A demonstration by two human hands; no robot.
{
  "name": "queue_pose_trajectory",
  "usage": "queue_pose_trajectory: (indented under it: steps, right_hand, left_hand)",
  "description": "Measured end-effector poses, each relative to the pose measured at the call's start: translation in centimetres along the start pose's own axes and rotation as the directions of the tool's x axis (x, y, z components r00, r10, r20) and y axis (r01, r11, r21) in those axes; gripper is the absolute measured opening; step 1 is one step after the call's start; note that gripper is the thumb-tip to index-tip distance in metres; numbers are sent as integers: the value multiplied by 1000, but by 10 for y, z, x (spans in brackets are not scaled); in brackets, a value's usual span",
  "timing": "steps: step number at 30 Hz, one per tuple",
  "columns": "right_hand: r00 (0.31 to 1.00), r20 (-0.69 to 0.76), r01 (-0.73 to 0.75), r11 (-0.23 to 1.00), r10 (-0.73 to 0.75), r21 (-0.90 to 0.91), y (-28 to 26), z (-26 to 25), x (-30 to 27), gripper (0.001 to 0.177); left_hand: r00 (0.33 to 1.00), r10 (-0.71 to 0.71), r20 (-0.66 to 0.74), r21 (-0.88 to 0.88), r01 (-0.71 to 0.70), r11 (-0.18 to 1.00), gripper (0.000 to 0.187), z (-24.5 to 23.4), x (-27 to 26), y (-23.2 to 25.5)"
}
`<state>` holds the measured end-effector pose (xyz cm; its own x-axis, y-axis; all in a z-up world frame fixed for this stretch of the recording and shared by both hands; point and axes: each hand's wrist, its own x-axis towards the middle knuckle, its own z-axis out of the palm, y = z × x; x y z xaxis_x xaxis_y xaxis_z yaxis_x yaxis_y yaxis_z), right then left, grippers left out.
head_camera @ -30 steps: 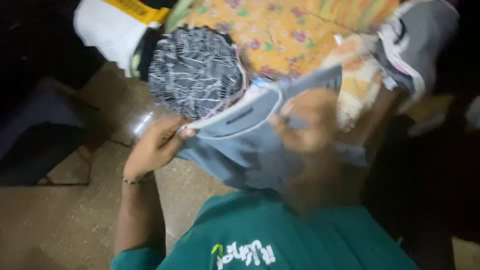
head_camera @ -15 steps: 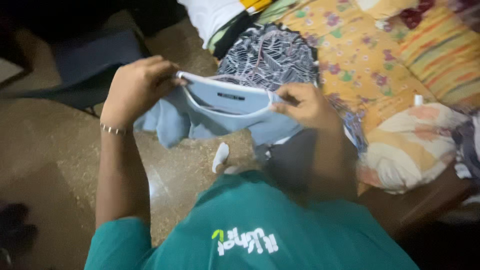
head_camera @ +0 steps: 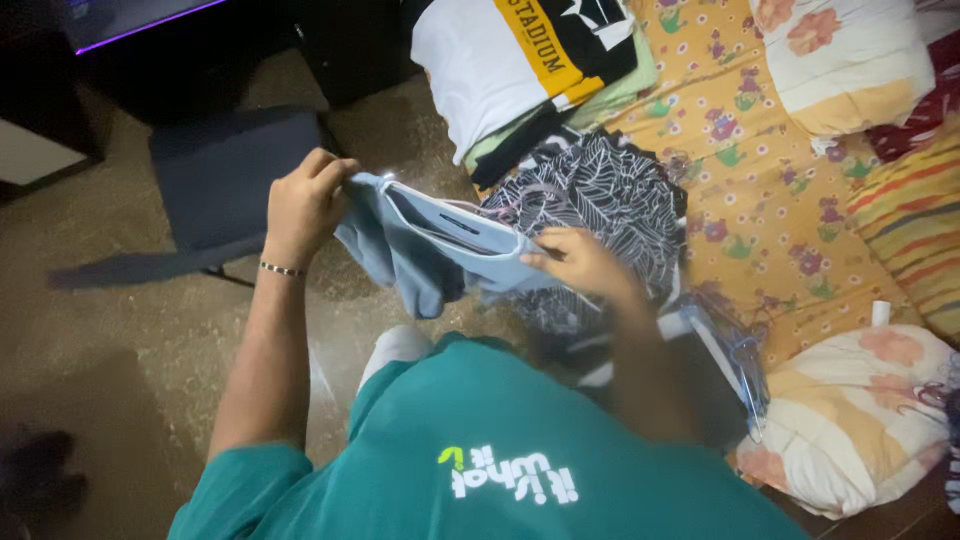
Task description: The person handles several garments on a bed by hand, placing some on hangers and arranging others into a stack.
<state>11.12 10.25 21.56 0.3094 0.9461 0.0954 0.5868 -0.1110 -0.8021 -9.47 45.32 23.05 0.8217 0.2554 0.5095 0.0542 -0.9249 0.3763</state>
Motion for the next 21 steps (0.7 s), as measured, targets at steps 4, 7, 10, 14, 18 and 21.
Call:
queue_pose_trajectory:
  steps: [4, 7, 10, 14, 18, 21]
  right_hand:
    - [974, -131, -196, 977, 184, -82, 30, 2, 40, 31]
    - [930, -285, -253, 967, 231, -42, 43, 3, 68, 27]
    - [904, -360, -245, 969, 230, 3, 54, 17, 90, 24]
    - [764, -340, -613, 782, 548, -116, 84, 23, 123, 35]
    - [780, -415, -481, 873, 469, 82, 100, 45, 143, 27]
    - [769, -579, -411, 903, 271, -123, 107, 43, 171, 28]
  left_hand:
    - [991, -118, 56, 48, 115, 992, 25, 43, 29, -58]
    - [925, -221, 310, 177, 173, 969, 47, 73, 61, -115]
    - [959, 103, 262, -7, -105, 994, 44, 81, 98, -162]
    - [883, 174, 436, -84, -153, 985, 40, 92, 147, -207]
    - [828, 322, 459, -282, -208, 937, 19, 125, 197, -243]
    - [822, 360, 441, -363, -204, 909, 19, 149, 235, -262]
